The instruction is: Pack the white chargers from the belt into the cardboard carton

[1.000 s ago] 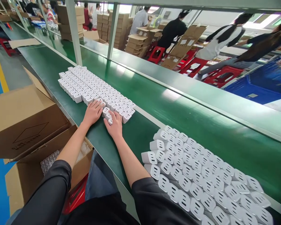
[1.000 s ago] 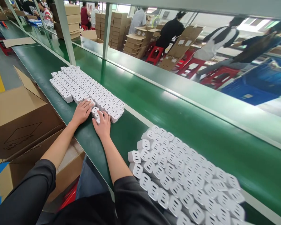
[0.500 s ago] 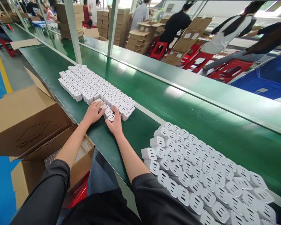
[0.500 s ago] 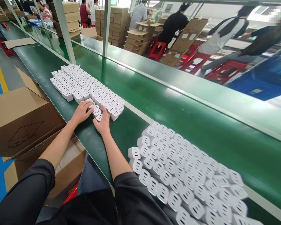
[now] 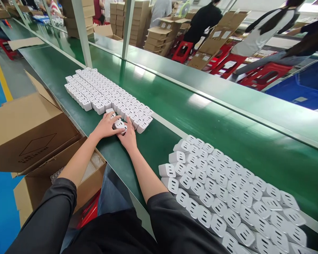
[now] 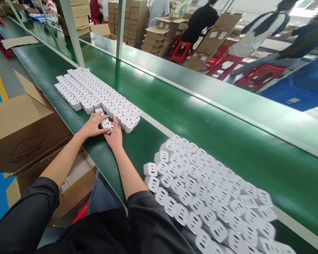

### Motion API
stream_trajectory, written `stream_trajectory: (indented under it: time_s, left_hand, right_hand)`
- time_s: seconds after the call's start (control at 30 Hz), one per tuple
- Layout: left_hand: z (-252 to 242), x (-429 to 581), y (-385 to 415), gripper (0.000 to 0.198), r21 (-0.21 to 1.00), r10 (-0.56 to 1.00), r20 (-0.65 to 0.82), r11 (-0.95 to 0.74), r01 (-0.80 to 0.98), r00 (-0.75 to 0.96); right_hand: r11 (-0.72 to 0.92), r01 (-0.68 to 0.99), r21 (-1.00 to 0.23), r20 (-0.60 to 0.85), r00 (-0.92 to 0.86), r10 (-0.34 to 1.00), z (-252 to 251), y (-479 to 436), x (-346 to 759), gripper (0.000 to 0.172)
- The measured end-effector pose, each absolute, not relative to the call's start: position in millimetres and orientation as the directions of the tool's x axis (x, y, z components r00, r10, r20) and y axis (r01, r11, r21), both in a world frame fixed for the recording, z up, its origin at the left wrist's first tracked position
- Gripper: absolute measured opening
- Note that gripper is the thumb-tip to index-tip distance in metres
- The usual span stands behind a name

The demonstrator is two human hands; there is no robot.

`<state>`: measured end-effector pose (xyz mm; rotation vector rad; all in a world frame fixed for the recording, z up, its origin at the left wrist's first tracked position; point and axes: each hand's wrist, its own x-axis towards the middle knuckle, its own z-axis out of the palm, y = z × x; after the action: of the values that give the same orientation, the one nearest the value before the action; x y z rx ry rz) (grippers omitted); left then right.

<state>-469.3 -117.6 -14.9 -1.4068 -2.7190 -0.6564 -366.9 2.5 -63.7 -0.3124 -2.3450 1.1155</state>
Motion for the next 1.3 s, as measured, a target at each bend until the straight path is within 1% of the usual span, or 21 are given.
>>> stream_trajectory:
  time_s: [0.07,0.17,0.23,0.3,0.4,0.57,0.6,0.7,0.8,0.87,0.93,0.97,1.0,1.03,1.07,1.1,1.13,1.17,1.2,1.23,1.3]
  left_hand:
    - [-11.8,-466.6,-119.1,0.081,0.355,0.784,0.146,0.528,0.772,-0.603]
    - [-5.6,-464.1,-116.9,0.092,0.371,0.789,0.039,0.558,0.742,-0.613]
    - [-1.3,-463.3,-114.6,0.094,0.374,0.788,-0.007,0.573,0.729,-0.616]
    - [1.9,-463.1,-113.3,0.089,0.363,0.78,-0.029,0.591,0.721,-0.625]
    - [3.1,-463.9,-114.4,0.087,0.349,0.776,-0.055,0.605,0.716,-0.629]
    - [-0.4,-460.4,-116.4,0.102,0.367,0.778,-0.06,0.6,0.711,-0.625]
    - [-0.5,-457.4,-115.6,0.102,0.357,0.767,-0.062,0.615,0.703,-0.639]
    - [0.9,-444.9,-111.1,0.092,0.3,0.714,-0.055,0.678,0.671,-0.698]
    - [2.1,-435.7,-107.3,0.086,0.283,0.686,-0.028,0.703,0.653,-0.727]
    - [1.7,-436.2,-107.6,0.084,0.319,0.688,0.005,0.687,0.653,-0.726]
    - [1.4,-442.1,-112.2,0.081,0.42,0.675,0.049,0.655,0.628,-0.736]
    - [1.8,-446.0,-117.0,0.08,0.511,0.658,0.074,0.62,0.595,-0.75]
    - [2.7,-449.7,-123.9,0.077,0.638,0.637,0.096,0.55,0.539,-0.765]
    - [4.0,-452.2,-133.1,0.075,0.785,0.618,0.109,0.427,0.449,-0.778]
    - [5.6,-452.7,-144.9,0.073,0.913,0.606,0.113,0.249,0.323,-0.788]
    - [7.0,-450.7,-158.9,0.072,0.985,0.598,0.116,0.035,0.17,-0.793]
    - [7.8,-445.9,-174.8,0.072,0.984,0.584,0.121,-0.18,0.018,-0.803]
    - [7.7,-438.4,-191.8,0.074,0.926,0.56,0.126,-0.362,-0.105,-0.819]
    - [6.2,-428.6,-209.4,0.077,0.848,0.525,0.126,-0.498,-0.184,-0.842]
    - [3.3,-417.5,-226.7,0.08,0.777,0.483,0.119,-0.59,-0.222,-0.867]
    - [-7.4,-394.2,-259.4,0.084,0.685,0.406,0.088,-0.687,-0.241,-0.909]
  right_hand:
    - [0.629,-0.028,-0.777,0.358,-0.841,0.405,-64.6,2.5,-366.5,0.085]
    - [0.585,-0.054,-0.81,0.33,-0.865,0.377,-65.9,7.0,-365.3,0.097]
    - [0.542,-0.074,-0.837,0.295,-0.895,0.334,-67.0,12.6,-364.3,0.107]
    - [0.492,-0.088,-0.866,0.257,-0.922,0.288,-67.9,18.0,-363.1,0.112]
    - [0.447,-0.079,-0.891,0.209,-0.945,0.251,-66.9,20.5,-360.8,0.109]
    - [0.509,-0.095,-0.856,0.236,-0.946,0.221,-62.6,12.5,-357.7,0.106]
    - [0.526,-0.106,-0.844,0.25,-0.945,0.21,-62.8,11.7,-357.7,0.107]
    - [0.553,-0.136,-0.822,0.276,-0.944,0.178,-66.6,13.0,-359.1,0.108]
    - [0.516,-0.154,-0.843,0.266,-0.952,0.151,-71.0,15.6,-360.4,0.111]
    - [0.485,-0.161,-0.86,0.257,-0.956,0.14,-70.8,15.5,-360.0,0.114]
    - [0.46,-0.173,-0.871,0.26,-0.956,0.132,-65.9,13.3,-358.4,0.117]
    - [0.449,-0.183,-0.875,0.268,-0.954,0.134,-61.5,11.7,-357.2,0.118]
    - [0.439,-0.197,-0.877,0.281,-0.95,0.135,-56.0,9.8,-355.9,0.119]
    - [0.429,-0.216,-0.877,0.297,-0.946,0.131,-49.4,7.5,-354.4,0.118]
    - [0.421,-0.242,-0.874,0.318,-0.941,0.119,-42.1,4.8,-352.8,0.115]
    - [0.415,-0.273,-0.868,0.341,-0.935,0.099,-34.3,1.4,-351.0,0.111]
    - [0.411,-0.305,-0.859,0.363,-0.929,0.07,-26.3,-2.9,-348.9,0.106]
    - [0.409,-0.335,-0.849,0.382,-0.923,0.037,-18.5,-8.6,-346.5,0.099]
    - [0.409,-0.361,-0.838,0.398,-0.917,0.008,-11.2,-16.0,-343.7,0.092]
    - [0.409,-0.379,-0.83,0.409,-0.912,-0.015,-4.7,-25.3,-340.2,0.085]
    - [0.401,-0.401,-0.824,0.414,-0.909,-0.058,4.7,-50.8,-331.4,0.07]
